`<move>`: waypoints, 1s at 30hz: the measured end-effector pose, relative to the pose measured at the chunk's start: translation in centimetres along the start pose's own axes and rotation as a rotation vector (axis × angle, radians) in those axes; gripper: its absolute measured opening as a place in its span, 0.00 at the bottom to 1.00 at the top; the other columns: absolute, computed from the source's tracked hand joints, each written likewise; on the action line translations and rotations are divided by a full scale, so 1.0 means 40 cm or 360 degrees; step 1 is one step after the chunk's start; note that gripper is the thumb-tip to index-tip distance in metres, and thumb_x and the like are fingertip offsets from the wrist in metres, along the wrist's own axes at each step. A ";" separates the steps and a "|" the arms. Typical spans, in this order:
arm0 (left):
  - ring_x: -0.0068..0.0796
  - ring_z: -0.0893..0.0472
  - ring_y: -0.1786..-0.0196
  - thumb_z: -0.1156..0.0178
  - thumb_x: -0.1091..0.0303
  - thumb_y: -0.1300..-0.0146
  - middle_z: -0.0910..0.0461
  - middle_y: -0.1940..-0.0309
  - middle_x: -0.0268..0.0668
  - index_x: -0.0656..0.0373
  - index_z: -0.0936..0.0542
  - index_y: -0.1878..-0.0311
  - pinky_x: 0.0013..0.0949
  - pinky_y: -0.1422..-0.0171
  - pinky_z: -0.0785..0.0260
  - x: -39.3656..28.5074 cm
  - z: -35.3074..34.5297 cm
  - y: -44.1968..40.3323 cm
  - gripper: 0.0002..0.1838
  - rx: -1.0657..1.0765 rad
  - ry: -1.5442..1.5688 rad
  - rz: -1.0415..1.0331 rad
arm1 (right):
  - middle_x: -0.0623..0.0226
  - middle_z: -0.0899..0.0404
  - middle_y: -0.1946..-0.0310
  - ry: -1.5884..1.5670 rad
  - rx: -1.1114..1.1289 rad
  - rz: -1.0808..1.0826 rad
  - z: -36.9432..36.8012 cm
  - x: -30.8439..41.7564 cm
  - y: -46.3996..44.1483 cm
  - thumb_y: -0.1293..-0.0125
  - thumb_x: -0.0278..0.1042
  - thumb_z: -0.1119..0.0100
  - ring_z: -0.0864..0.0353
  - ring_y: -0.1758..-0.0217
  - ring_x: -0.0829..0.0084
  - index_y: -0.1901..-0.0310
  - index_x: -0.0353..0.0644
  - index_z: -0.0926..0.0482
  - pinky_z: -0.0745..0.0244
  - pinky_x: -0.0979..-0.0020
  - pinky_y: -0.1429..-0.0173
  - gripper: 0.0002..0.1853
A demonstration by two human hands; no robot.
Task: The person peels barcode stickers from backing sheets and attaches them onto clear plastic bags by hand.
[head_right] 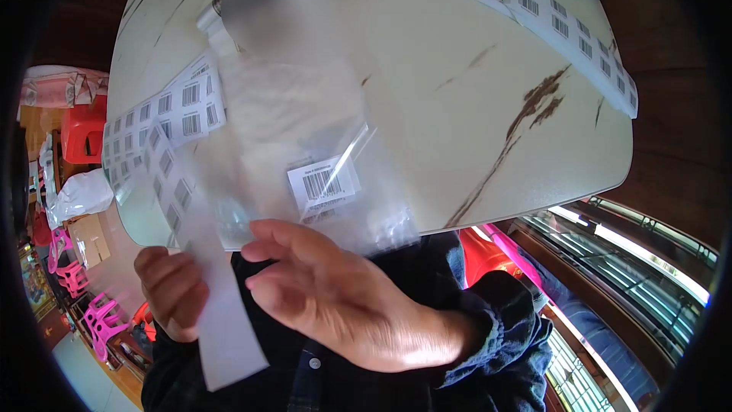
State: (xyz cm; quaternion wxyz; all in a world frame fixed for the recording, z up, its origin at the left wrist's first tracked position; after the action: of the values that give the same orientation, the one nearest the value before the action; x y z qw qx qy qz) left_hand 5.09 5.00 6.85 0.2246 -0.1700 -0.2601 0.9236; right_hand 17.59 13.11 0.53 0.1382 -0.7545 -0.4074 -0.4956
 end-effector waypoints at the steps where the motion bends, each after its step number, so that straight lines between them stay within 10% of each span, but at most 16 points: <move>1: 0.25 0.21 0.60 0.37 0.70 0.46 0.19 0.62 0.27 0.48 0.21 0.65 0.36 0.50 0.33 -0.009 -0.004 -0.005 0.05 -0.0004 0.0001 -0.0009 | 0.51 0.21 0.48 -0.0348 -0.0048 -0.0218 -0.013 -0.035 -0.008 0.30 0.33 0.39 0.21 0.46 0.62 0.41 0.26 0.27 0.30 0.67 0.37 0.22; 3: 0.23 0.21 0.59 0.36 0.68 0.45 0.19 0.63 0.25 0.47 0.19 0.65 0.34 0.51 0.33 -0.039 -0.009 -0.012 0.05 -0.0043 0.0043 -0.0091 | 0.51 0.21 0.47 -0.1047 -0.0136 -0.0663 -0.051 -0.098 -0.001 0.29 0.29 0.42 0.22 0.45 0.64 0.38 0.25 0.31 0.30 0.69 0.37 0.22; 8: 0.20 0.21 0.58 0.35 0.64 0.43 0.17 0.62 0.22 0.47 0.17 0.63 0.31 0.53 0.34 -0.088 -0.031 0.003 0.05 -0.0146 -0.0010 -0.0366 | 0.51 0.23 0.44 -0.0896 0.0207 -0.0776 -0.107 -0.094 -0.004 0.28 0.21 0.48 0.24 0.43 0.68 0.35 0.26 0.33 0.31 0.71 0.36 0.21; 30: 0.21 0.27 0.58 0.31 0.50 0.43 0.22 0.58 0.24 0.47 0.15 0.57 0.41 0.44 0.40 0.040 0.016 0.057 0.16 -0.0050 -0.0076 0.0460 | 0.57 0.24 0.42 -0.0651 0.0062 -0.0822 -0.119 -0.134 -0.028 0.25 0.22 0.52 0.27 0.44 0.74 0.34 0.27 0.33 0.36 0.74 0.35 0.20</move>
State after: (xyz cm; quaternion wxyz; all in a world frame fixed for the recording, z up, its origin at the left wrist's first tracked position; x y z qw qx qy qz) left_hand 2.73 3.80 5.78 0.0802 -0.1873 -0.2525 0.9459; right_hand 12.79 8.32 -2.07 -0.0622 -0.7074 -0.6140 -0.3447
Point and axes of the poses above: each hand's wrist, its own y-axis away from the middle knuckle, its own z-axis out of the back of the hand, x = y × z, the point moved 10 cm from there along -y, towards the middle knuckle
